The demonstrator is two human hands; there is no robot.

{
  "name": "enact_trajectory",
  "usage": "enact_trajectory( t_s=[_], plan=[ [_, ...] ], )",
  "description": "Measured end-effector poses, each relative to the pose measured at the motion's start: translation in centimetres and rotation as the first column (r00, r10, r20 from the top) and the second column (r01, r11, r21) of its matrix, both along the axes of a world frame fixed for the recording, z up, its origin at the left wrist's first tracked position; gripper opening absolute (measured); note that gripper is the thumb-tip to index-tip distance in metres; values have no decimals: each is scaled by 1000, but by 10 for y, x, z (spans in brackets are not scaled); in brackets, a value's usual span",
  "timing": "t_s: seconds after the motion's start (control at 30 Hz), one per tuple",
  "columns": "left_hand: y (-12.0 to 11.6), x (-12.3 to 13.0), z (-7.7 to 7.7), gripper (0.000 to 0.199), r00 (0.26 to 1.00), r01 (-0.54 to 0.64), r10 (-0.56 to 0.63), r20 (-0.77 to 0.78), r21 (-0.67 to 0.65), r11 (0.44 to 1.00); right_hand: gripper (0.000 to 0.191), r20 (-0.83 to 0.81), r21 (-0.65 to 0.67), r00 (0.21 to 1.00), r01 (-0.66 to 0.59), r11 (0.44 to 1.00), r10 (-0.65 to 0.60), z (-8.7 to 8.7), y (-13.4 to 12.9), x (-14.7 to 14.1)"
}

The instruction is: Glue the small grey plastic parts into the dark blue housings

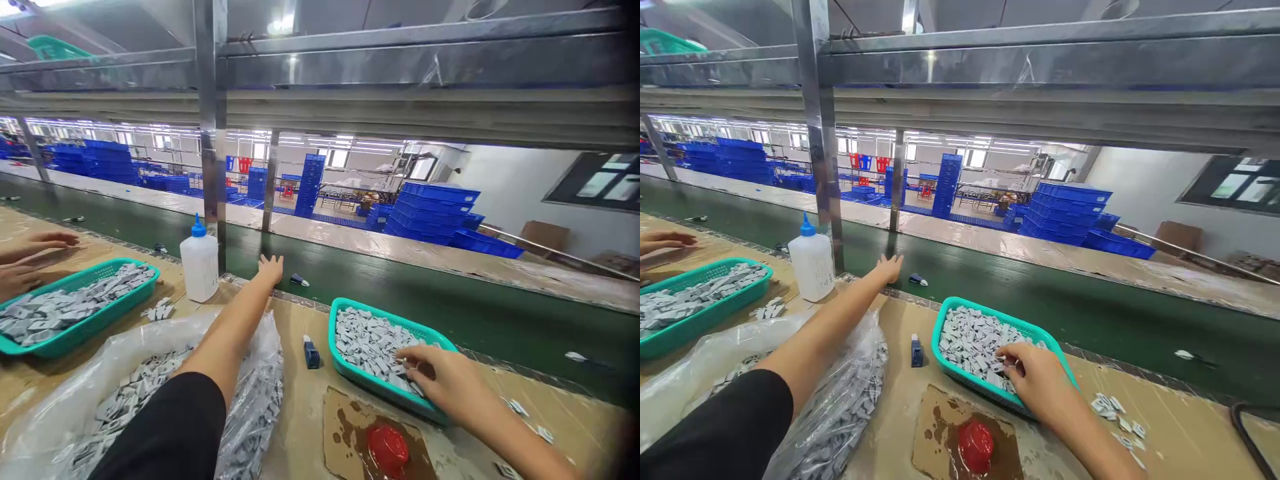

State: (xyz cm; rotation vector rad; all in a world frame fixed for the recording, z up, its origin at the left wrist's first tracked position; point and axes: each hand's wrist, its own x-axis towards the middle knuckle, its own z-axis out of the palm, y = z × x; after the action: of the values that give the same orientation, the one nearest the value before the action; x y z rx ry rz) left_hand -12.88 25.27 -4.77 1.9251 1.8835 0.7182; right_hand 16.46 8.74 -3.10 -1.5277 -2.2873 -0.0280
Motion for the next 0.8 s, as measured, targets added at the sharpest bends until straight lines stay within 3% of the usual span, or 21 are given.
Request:
enact_trajectory(
  t_s=[0.13,0.23,0.33,0.43,0.57,0.7,0.8],
  plan=[
    [2,22,-8,33,980,193,-194,-50,-34,981,19,-149,-11,981,122,993,-122,7,-8,2],
    [-8,28,-4,31,972,234,-236,-19,-58,970,20,-295,-62,948,107,992,-120,12,-14,0],
    [-29,30,14,32,974,212,-208,88,-43,976,23,-445,-121,887,77,990,-124,18,-20,-5],
    [-64,40,40,29,931,283,-267,249,-29,959,23,-544,-143,827,72,987,-139,27,-31,-16],
    [-138,59,59,22,772,518,-459,440,-17,855,19,-623,-51,779,51,997,-72,39,-57,-39],
    [-199,73,55,21,493,659,-525,694,97,746,14,-419,215,907,45,976,50,46,-87,-61],
    [-217,82,47,20,374,674,-501,780,143,724,16,-268,342,961,24,939,73,46,-103,-70]
  ],
)
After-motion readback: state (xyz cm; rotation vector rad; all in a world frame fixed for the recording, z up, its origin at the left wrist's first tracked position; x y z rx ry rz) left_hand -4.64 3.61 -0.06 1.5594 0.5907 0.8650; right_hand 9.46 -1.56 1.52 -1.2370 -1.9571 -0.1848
